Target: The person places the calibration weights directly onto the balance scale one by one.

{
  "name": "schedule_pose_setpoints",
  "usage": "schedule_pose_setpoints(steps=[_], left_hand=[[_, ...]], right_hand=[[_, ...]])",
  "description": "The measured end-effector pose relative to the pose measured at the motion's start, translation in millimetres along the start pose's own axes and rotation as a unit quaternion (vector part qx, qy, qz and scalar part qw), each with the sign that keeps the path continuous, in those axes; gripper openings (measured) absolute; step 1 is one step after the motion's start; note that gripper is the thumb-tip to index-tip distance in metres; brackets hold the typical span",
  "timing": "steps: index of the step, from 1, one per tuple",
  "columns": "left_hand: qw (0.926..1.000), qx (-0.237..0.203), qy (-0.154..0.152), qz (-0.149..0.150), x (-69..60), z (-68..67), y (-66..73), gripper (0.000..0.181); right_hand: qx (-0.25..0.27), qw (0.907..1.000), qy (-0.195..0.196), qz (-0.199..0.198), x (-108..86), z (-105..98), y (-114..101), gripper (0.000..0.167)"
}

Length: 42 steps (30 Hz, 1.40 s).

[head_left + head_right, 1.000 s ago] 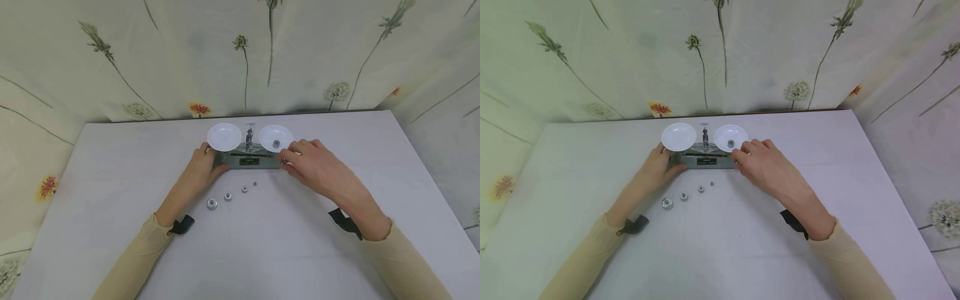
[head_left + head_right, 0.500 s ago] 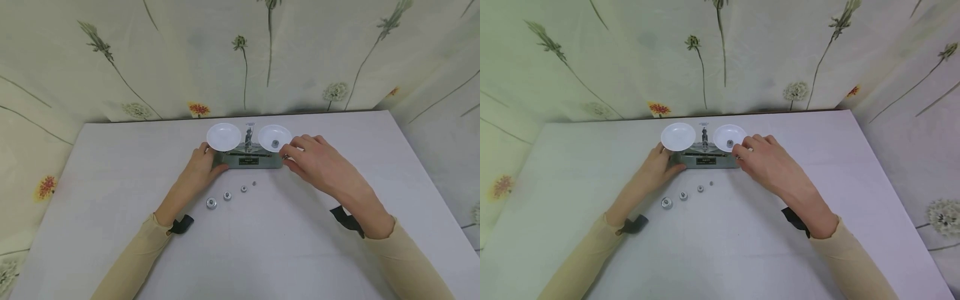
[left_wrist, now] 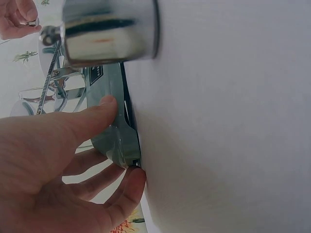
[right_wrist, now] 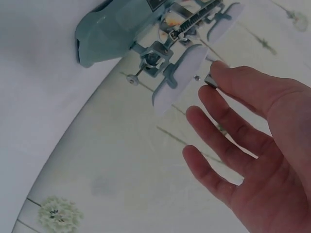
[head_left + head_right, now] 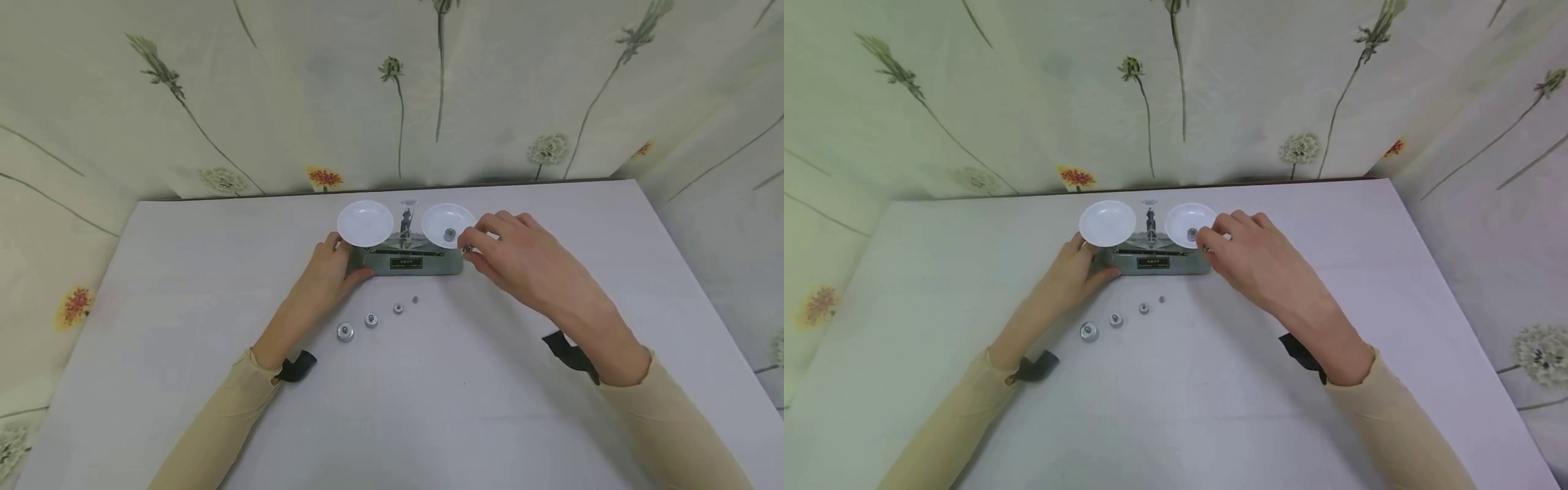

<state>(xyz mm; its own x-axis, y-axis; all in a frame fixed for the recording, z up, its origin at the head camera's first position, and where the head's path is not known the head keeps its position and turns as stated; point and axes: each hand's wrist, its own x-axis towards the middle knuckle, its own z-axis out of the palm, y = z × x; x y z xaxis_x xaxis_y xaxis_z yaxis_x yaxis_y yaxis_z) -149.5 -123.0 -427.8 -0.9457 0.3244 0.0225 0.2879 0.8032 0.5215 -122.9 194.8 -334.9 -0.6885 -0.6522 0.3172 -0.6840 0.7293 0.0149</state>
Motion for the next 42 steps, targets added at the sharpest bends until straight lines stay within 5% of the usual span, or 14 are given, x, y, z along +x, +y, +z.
schedule_pose_setpoints(steps=[42], left_hand=[[1.0, -0.005, -0.005, -0.003, 1.1, -1.3, 1.0, 0.078]], right_hand=[[-0.012, 0.9981, -0.043, 0.043, 23.6, 1, 10, 0.018]])
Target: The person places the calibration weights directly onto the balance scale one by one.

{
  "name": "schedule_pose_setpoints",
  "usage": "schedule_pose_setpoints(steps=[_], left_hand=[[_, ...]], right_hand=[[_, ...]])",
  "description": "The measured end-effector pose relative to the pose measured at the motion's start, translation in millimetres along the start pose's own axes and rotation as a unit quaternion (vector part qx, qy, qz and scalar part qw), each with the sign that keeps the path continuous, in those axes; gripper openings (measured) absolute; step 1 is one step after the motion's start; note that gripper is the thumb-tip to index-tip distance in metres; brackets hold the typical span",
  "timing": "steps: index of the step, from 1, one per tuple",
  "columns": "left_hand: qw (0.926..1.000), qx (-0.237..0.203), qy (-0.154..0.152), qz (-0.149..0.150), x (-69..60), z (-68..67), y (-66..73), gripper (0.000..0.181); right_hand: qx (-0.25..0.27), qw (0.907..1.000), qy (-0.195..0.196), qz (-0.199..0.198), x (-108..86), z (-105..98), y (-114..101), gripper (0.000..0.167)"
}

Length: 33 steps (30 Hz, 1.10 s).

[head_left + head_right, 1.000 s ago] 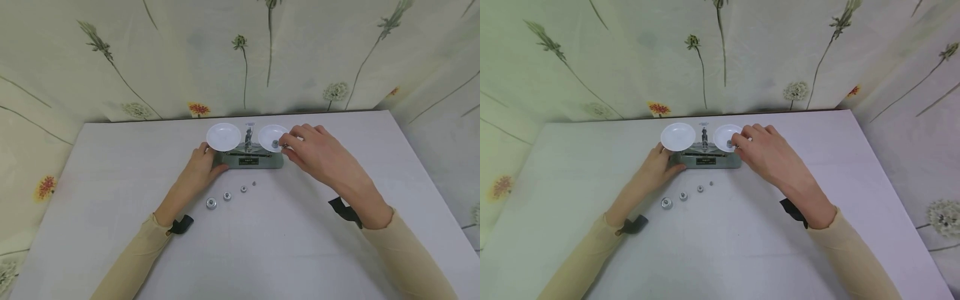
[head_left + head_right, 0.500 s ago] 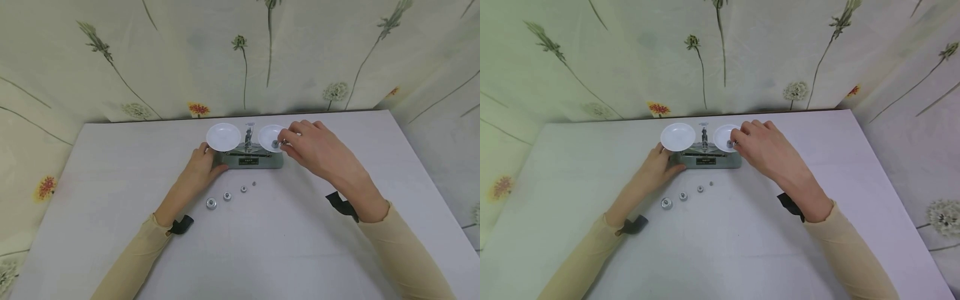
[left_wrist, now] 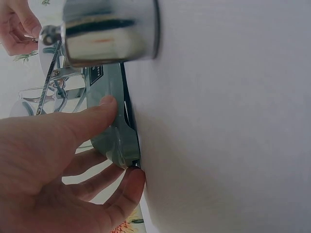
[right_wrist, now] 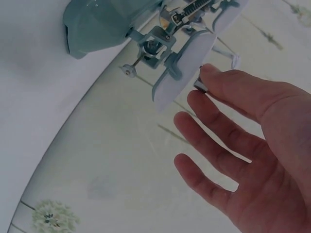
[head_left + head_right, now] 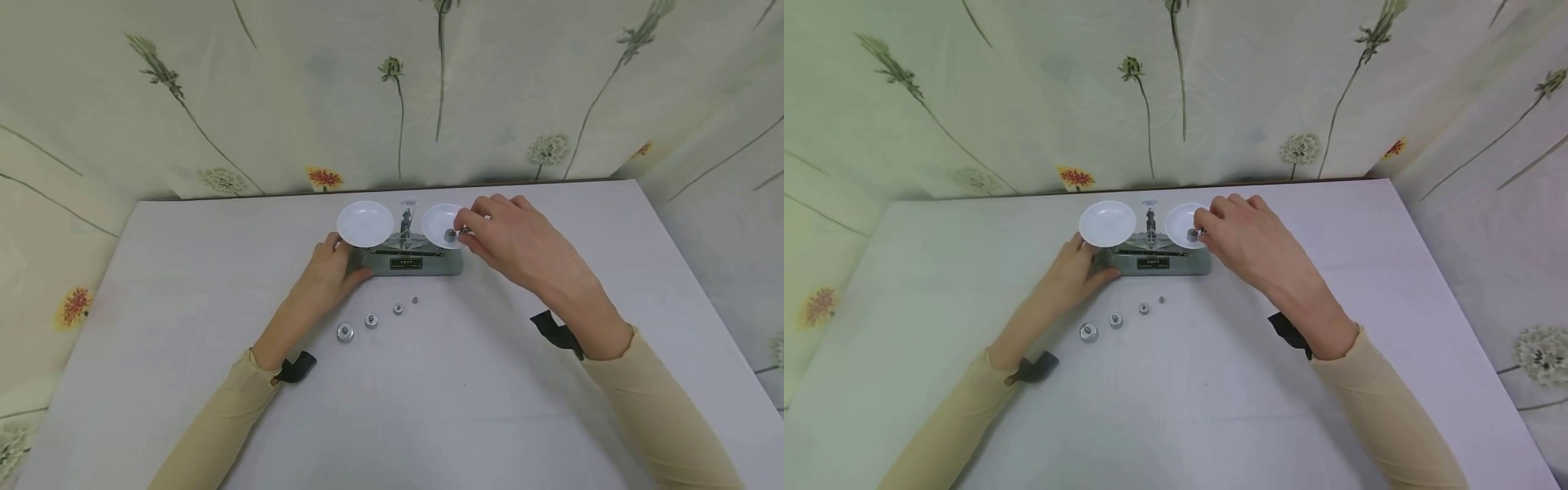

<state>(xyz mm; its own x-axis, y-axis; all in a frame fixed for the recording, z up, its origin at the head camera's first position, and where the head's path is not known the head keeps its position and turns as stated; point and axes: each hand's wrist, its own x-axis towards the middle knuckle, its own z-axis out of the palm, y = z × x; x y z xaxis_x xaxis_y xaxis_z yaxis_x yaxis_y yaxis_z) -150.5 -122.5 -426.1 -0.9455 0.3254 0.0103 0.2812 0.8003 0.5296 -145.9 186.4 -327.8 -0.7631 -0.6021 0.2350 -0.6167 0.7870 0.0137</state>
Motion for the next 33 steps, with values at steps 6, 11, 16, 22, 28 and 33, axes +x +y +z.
schedule_pose_setpoints(steps=[6, 11, 16, 22, 28, 33], left_hand=[[1.0, 0.0, -0.002, 0.001, 0.3, 0.0, -0.5, 0.078], [1.0, -0.003, -0.002, 0.0, -0.3, -0.5, 0.0, 0.078], [1.0, -0.004, 0.0, 0.0, 0.0, 0.5, -0.5, 0.076], [1.0, 0.004, -0.001, 0.001, 0.5, 0.7, -0.6, 0.078], [1.0, 0.003, -0.002, -0.002, -0.1, 0.3, -0.7, 0.077], [1.0, 0.002, -0.001, -0.001, -0.4, -0.1, -0.8, 0.078]], right_hand=[[0.0, 1.0, -0.002, 0.002, 0.7, 1.8, 0.4, 0.018], [-0.002, 0.9999, -0.012, 0.004, 1.6, 3.6, 0.6, 0.018], [-0.007, 0.9999, -0.013, 0.006, 1.2, 3.8, 0.5, 0.018], [-0.011, 0.9999, -0.01, 0.006, 0.9, 4.4, 0.7, 0.017], [-0.014, 0.9998, -0.013, 0.008, 1.5, 4.9, 0.7, 0.017], [-0.012, 0.9998, -0.013, 0.007, 1.2, 4.9, 0.7, 0.018]])
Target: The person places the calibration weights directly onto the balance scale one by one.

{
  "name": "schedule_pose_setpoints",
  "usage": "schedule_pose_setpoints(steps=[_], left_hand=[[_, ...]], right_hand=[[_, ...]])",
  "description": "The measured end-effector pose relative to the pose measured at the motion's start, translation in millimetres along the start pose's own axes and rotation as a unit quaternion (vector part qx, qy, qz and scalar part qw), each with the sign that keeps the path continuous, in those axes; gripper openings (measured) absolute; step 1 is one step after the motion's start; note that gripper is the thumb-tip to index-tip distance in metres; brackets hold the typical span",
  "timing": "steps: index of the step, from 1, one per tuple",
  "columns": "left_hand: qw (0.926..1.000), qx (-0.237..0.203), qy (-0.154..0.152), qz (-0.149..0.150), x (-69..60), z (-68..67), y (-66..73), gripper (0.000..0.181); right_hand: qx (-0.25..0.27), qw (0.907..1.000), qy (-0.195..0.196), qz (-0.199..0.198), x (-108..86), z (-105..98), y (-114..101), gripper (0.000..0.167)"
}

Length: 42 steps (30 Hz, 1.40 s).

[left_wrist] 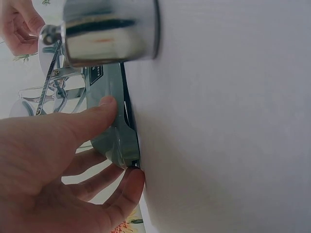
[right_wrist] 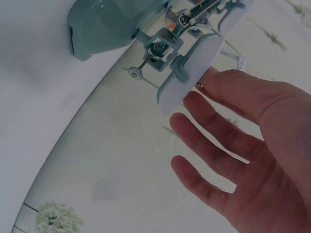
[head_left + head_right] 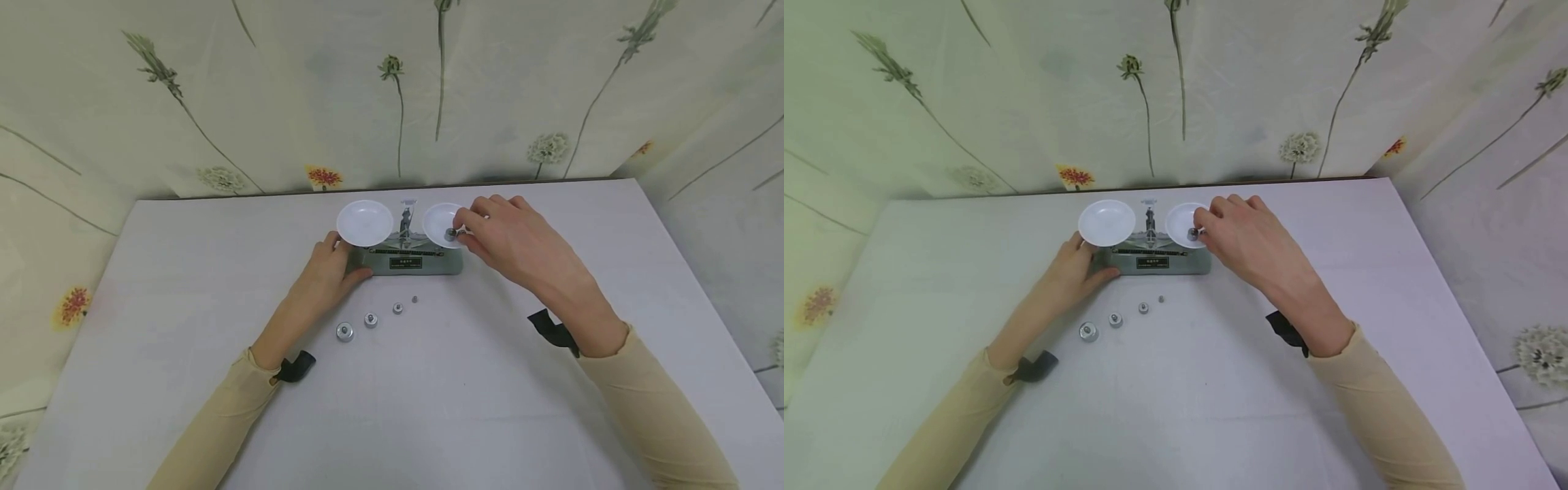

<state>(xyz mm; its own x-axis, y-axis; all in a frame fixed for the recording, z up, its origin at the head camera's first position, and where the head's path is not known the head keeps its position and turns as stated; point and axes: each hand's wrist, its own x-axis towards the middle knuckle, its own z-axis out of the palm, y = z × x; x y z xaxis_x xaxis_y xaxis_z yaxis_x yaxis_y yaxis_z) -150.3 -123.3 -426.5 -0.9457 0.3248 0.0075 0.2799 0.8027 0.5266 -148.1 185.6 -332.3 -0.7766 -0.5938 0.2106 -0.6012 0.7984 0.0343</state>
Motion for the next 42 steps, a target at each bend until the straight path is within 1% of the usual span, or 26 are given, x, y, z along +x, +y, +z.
schedule_pose_setpoints(steps=[5, 12, 26, 33, 38, 42], left_hand=[[1.0, 0.001, 0.001, 0.003, 1.1, -0.2, 0.2, 0.077], [1.0, 0.002, 0.001, 0.005, 1.3, -0.3, 0.4, 0.077], [0.9999, 0.007, 0.003, 0.008, 2.6, -0.1, 0.8, 0.077], [0.9997, 0.005, 0.012, 0.022, 0.3, 1.1, -1.3, 0.076], [0.9996, 0.001, 0.015, 0.022, -0.9, 0.5, -1.4, 0.074], [0.9997, -0.002, 0.013, 0.019, -1.5, 0.2, -0.5, 0.074]], right_hand=[[-0.001, 1.0, 0.001, 0.0, -0.8, -1, 0, 0.019], [0.002, 0.9999, -0.008, 0.008, -1.1, 0, 0, 0.02], [0.002, 0.9999, 0.005, 0.009, -3.6, 1, 0, 0.019], [0.005, 0.9996, 0.025, -0.007, -7.7, -3, -6, 0.02], [0.015, 0.999, 0.038, -0.017, -10.0, -6, -11, 0.019], [0.022, 0.9986, 0.04, -0.025, -11.4, -6, -15, 0.019]])
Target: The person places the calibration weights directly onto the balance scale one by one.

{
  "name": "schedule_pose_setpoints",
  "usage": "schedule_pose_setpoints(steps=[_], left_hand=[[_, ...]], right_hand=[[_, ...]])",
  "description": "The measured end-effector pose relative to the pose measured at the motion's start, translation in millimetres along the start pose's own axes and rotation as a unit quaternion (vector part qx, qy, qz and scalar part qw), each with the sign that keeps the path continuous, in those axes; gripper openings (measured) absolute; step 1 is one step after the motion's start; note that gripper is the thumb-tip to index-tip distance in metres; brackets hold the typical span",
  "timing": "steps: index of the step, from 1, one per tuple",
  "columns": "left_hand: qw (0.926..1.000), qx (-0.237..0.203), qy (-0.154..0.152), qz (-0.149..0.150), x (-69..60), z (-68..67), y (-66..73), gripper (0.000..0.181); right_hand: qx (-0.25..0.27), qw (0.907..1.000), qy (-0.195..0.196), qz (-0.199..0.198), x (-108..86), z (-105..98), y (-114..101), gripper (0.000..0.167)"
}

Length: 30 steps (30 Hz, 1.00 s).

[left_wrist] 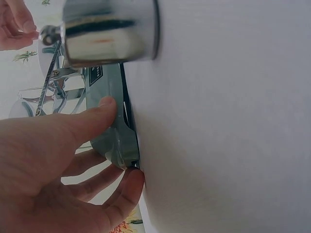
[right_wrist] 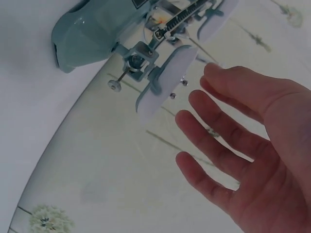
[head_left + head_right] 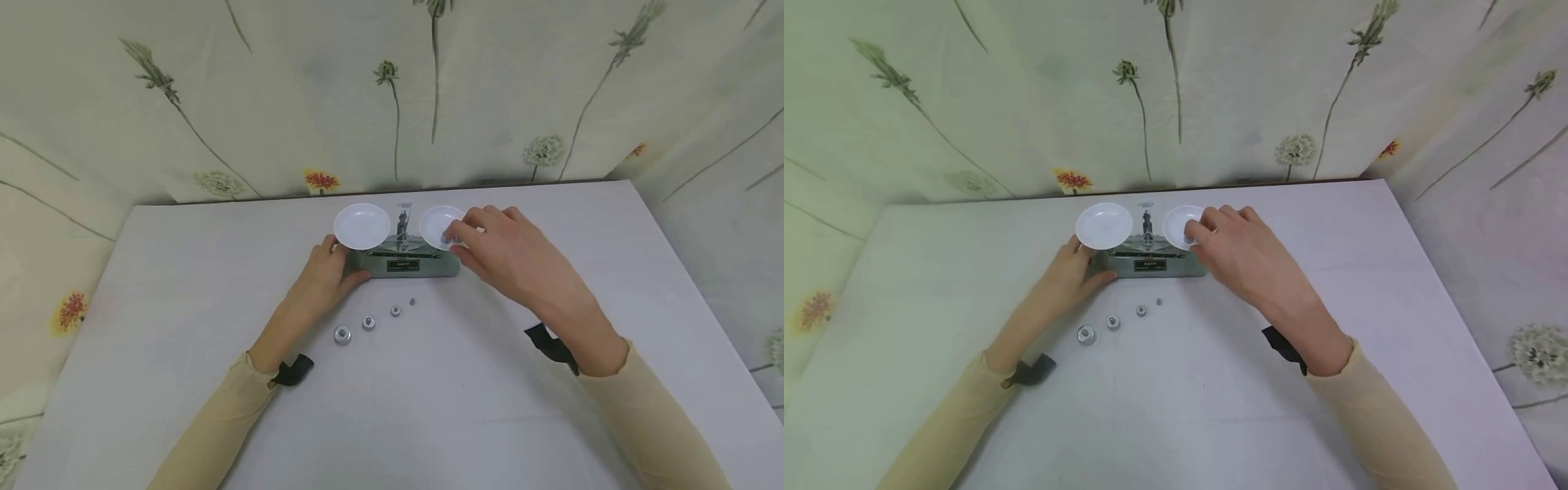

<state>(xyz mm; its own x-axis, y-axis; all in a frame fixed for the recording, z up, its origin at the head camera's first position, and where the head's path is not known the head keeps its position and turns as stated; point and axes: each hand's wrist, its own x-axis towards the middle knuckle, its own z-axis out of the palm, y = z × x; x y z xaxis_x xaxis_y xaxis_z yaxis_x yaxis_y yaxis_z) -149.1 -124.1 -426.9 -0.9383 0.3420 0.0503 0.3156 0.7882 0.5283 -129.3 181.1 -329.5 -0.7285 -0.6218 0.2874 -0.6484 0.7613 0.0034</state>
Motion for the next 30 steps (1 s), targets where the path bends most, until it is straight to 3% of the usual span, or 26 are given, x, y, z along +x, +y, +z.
schedule_pose_setpoints(steps=[12, 23, 30], left_hand=[[1.0, 0.002, 0.005, 0.006, 1.5, 0.8, -1.2, 0.074], [1.0, 0.006, 0.003, 0.007, 2.2, 0.7, -2.2, 0.074], [1.0, 0.003, -0.006, -0.007, 1.0, 0.5, -0.7, 0.076]], right_hand=[[0.014, 0.9966, 0.006, -0.081, -1.0, 10, -19, 0.018], [0.01, 0.9965, -0.04, -0.073, -2.4, 23, -29, 0.019], [0.013, 0.9934, -0.083, -0.078, -4.6, 42, -36, 0.023]])
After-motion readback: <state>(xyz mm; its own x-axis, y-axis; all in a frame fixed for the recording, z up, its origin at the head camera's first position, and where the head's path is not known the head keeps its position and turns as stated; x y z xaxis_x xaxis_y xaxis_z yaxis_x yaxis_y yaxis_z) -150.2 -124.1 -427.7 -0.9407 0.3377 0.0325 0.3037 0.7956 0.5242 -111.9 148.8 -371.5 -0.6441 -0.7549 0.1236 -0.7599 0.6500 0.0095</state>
